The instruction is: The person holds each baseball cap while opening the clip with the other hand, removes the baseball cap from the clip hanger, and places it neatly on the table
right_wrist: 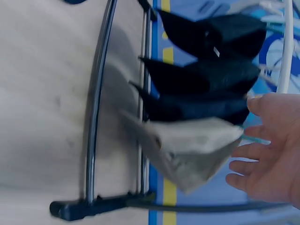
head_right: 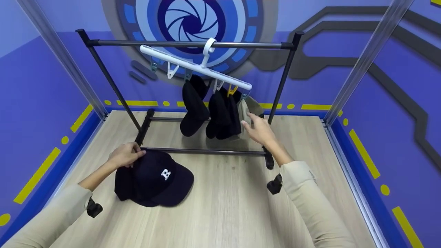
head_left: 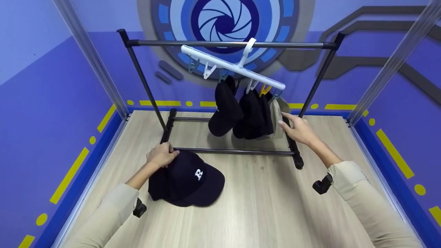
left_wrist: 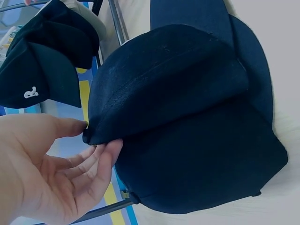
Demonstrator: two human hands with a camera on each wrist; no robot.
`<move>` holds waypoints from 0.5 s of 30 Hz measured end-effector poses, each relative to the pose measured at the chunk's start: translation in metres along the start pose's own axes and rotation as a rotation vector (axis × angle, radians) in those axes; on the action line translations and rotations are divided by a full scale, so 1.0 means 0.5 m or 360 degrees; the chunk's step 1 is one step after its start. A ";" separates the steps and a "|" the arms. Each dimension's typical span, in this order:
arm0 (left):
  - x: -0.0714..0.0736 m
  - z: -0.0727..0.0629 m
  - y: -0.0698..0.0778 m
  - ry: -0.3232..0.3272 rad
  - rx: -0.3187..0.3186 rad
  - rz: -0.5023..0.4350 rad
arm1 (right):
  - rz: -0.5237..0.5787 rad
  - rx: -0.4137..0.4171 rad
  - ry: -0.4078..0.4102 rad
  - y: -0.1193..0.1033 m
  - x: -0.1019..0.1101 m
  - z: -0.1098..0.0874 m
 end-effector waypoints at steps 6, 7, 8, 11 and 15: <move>0.019 -0.005 0.009 0.0288 -0.0115 0.0021 | 0.0048 0.0097 0.0019 -0.075 -0.026 0.038; 0.021 -0.006 0.010 0.0320 -0.0136 0.0022 | 0.0067 0.0127 0.0026 -0.089 -0.031 0.047; 0.023 -0.006 0.012 0.0342 -0.0153 0.0024 | 0.0094 0.0150 0.0031 -0.103 -0.037 0.057; 0.026 -0.005 0.016 0.0383 -0.0189 0.0014 | 0.0162 0.0216 0.0061 -0.148 -0.051 0.087; 0.025 0.000 0.020 0.0360 -0.0216 -0.0083 | 0.0251 0.0237 0.0113 -0.202 -0.068 0.127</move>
Point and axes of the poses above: each hand's wrist, its own z-axis towards the middle knuckle, its own x-axis out of the back of the hand, y = z × x, the point moved 6 cm from there along z, towards the middle knuckle
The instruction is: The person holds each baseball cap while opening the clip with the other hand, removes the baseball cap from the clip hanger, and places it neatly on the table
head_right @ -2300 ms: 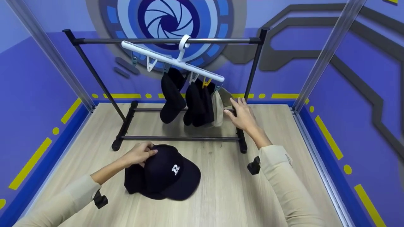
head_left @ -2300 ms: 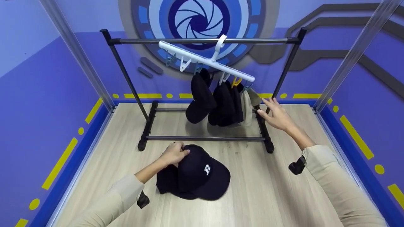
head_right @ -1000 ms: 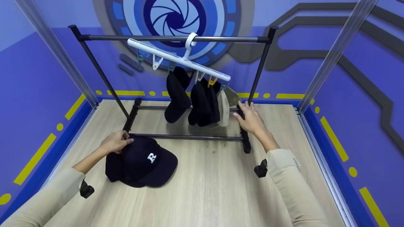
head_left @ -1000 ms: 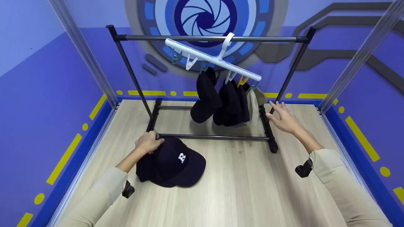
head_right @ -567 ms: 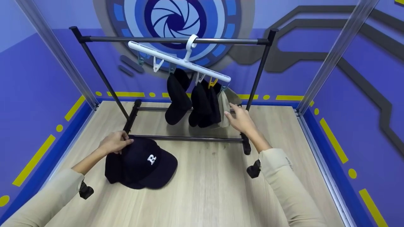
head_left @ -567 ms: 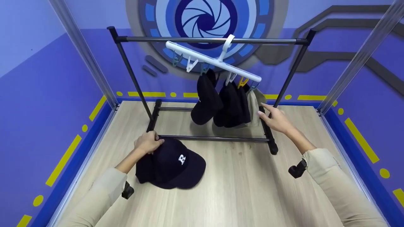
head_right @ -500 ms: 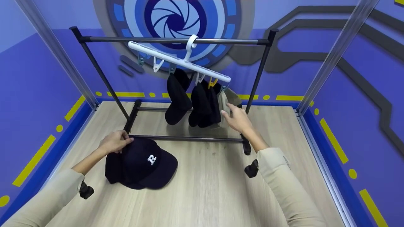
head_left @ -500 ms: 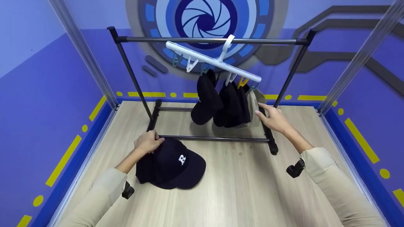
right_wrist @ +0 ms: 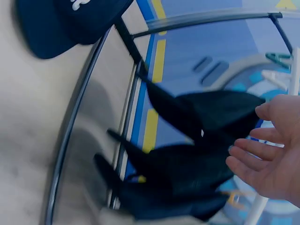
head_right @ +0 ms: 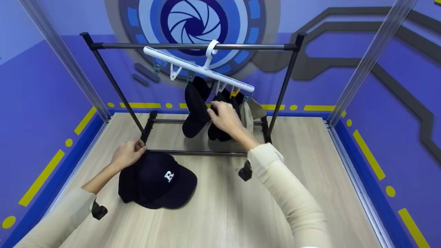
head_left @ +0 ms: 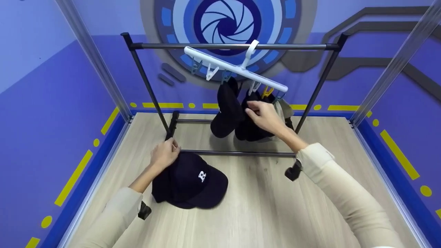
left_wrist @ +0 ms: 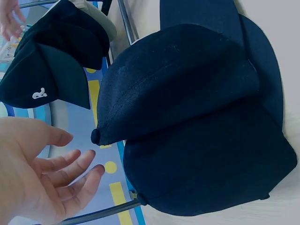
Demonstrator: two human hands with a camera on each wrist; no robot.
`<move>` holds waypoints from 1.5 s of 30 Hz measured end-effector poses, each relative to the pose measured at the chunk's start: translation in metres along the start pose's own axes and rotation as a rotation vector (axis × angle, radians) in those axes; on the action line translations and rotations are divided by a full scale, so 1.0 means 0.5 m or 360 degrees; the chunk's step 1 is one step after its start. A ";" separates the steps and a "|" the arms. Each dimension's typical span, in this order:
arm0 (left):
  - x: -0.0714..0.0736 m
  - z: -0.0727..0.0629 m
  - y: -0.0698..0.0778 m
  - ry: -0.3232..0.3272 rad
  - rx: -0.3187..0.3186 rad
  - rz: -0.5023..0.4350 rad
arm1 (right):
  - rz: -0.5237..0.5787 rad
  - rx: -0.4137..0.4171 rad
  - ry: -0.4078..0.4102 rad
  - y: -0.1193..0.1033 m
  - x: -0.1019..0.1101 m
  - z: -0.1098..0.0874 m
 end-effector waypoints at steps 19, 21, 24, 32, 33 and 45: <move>-0.031 0.007 0.066 -0.0077 -0.0396 -0.0409 | 0.0397 -0.0518 0.0086 -0.031 -0.065 0.137; -0.029 0.006 0.065 -0.0059 -0.0418 -0.0407 | 0.0504 -0.0538 0.0065 -0.032 -0.063 0.144; -0.023 0.004 0.060 -0.0014 -0.0439 -0.0397 | 0.0767 -0.0587 0.0029 -0.033 -0.064 0.155; -0.016 -0.004 0.048 -0.0023 -0.0413 -0.0406 | 0.1209 -0.0616 0.0014 -0.021 -0.073 0.161; -0.015 -0.004 0.048 -0.0029 -0.0411 -0.0411 | 0.1238 -0.0606 0.0011 -0.022 -0.074 0.161; -0.018 -0.010 0.069 -0.0158 -0.0485 -0.0316 | 0.1140 -0.0655 -0.0085 -0.039 -0.075 0.154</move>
Point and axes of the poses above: each hand's wrist, its own z-axis towards the middle knuckle, its own x-axis out of the back of the hand, y = z × x, the point moved 6 cm from there along z, towards the middle knuckle
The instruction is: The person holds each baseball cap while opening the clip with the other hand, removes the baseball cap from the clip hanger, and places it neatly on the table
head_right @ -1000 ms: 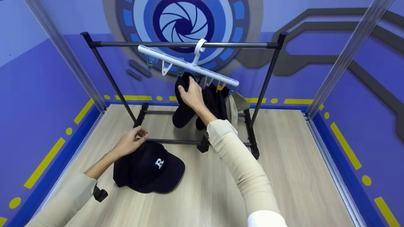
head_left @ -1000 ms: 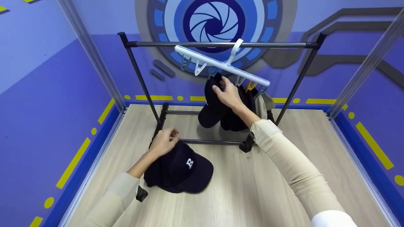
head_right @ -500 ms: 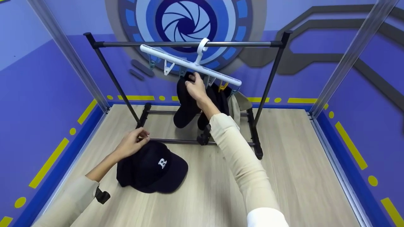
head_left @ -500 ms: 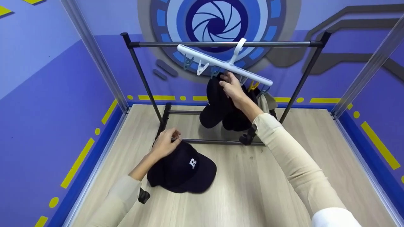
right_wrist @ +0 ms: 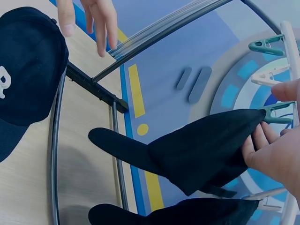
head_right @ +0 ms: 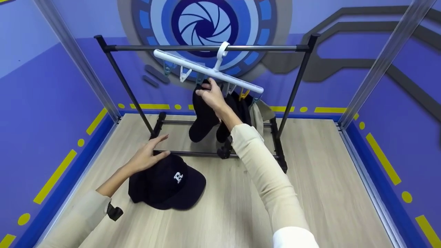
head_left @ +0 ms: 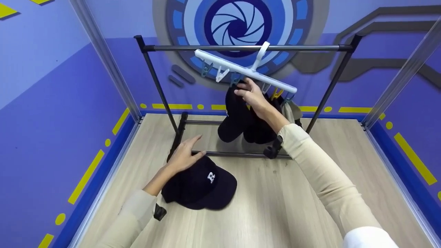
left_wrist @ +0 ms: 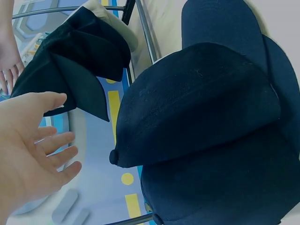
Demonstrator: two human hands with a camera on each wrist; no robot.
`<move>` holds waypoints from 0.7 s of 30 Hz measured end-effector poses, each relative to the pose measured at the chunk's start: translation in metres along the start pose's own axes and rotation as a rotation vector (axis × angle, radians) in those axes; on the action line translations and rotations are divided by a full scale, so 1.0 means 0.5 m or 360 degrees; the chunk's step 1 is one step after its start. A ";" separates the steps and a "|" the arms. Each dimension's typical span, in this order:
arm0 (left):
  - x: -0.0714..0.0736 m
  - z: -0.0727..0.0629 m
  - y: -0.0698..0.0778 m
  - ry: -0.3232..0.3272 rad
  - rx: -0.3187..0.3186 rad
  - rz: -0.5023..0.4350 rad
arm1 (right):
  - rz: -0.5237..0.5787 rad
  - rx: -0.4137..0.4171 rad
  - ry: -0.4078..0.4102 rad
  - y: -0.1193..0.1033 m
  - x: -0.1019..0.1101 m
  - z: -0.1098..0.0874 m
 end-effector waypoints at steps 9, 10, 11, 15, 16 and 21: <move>-0.012 0.013 0.015 -0.0052 -0.0072 0.0127 | -0.0212 0.0114 0.0082 -0.010 0.006 -0.017; -0.013 0.017 0.017 -0.0056 -0.0085 0.0155 | -0.0238 0.0131 0.0095 -0.011 0.008 -0.021; -0.015 0.021 0.018 -0.0062 -0.0098 0.0193 | -0.0262 0.0142 0.0106 -0.011 0.010 -0.024; -0.018 0.034 0.025 -0.0059 -0.0164 0.0369 | -0.0329 0.0167 0.0154 -0.016 0.017 -0.040; -0.019 0.036 0.026 -0.0059 -0.0176 0.0408 | -0.0349 0.0171 0.0166 -0.017 0.020 -0.042; -0.026 0.052 0.030 -0.0099 -0.0221 0.0565 | -0.0427 0.0178 0.0226 -0.018 0.033 -0.054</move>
Point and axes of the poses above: each hand's wrist, its own z-axis towards the middle knuckle, its own x-axis out of the back of the hand, y = z × x, the point moved 6 cm from there along z, towards the middle knuckle
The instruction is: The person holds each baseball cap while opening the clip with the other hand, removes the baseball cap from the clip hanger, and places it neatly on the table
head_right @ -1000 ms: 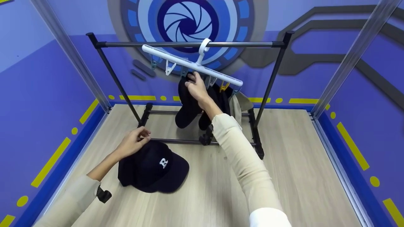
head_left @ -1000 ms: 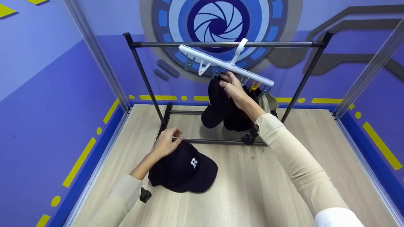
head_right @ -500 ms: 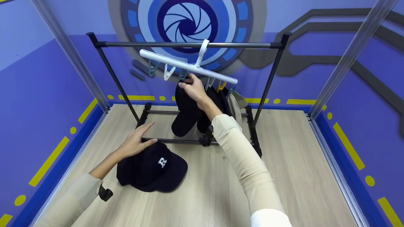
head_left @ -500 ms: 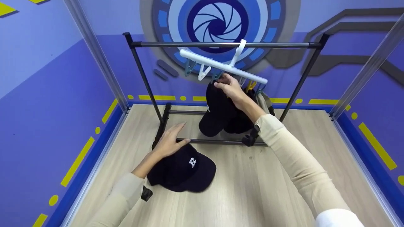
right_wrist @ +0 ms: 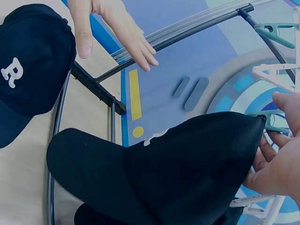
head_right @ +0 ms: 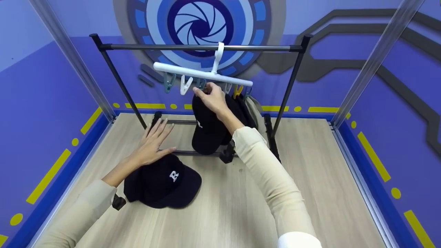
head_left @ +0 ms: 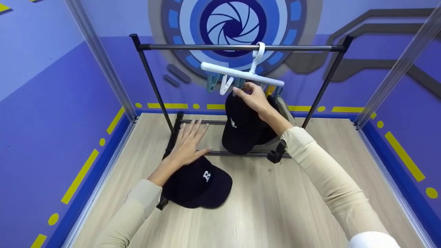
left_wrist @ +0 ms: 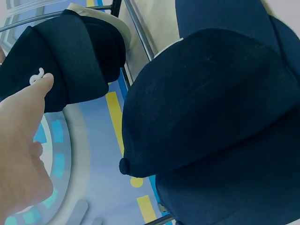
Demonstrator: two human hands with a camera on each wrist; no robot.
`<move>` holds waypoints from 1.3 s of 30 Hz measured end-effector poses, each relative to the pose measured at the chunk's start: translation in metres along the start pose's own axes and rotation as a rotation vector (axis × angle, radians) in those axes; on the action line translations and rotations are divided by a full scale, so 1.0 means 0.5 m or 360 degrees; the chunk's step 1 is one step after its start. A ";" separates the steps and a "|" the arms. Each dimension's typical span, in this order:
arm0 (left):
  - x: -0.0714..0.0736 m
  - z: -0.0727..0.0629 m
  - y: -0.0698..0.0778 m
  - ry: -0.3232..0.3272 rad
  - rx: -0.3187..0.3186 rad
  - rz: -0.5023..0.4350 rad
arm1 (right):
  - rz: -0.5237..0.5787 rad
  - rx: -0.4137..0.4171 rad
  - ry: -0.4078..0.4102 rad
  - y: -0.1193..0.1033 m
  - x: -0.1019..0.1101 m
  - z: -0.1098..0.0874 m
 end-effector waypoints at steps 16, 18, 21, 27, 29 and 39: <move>0.003 0.098 0.051 0.0026 0.0016 -0.0242 | -0.0283 0.0121 0.0126 -0.011 0.047 -0.027; 0.008 0.115 0.061 0.0100 0.0002 -0.0353 | -0.0319 0.0150 0.0147 -0.013 0.052 -0.029; 0.017 0.142 0.077 0.0212 -0.0007 -0.0570 | -0.0332 0.0168 0.0188 -0.015 0.059 -0.033; 0.024 0.188 0.101 0.0228 0.0101 -0.0955 | -0.0306 0.0168 0.0206 -0.020 0.070 -0.043; 0.026 0.203 0.108 0.0223 0.0128 -0.1080 | -0.0287 0.0163 0.0181 -0.020 0.072 -0.045; 0.041 0.262 0.150 0.0303 0.0076 -0.1373 | -0.0252 0.0120 0.0156 -0.012 0.088 -0.049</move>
Point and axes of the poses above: each hand's wrist, its own z-axis towards the middle knuckle, its own x-axis out of the back of the hand, y = z × x, the point moved 6 cm from there along z, towards the middle knuckle
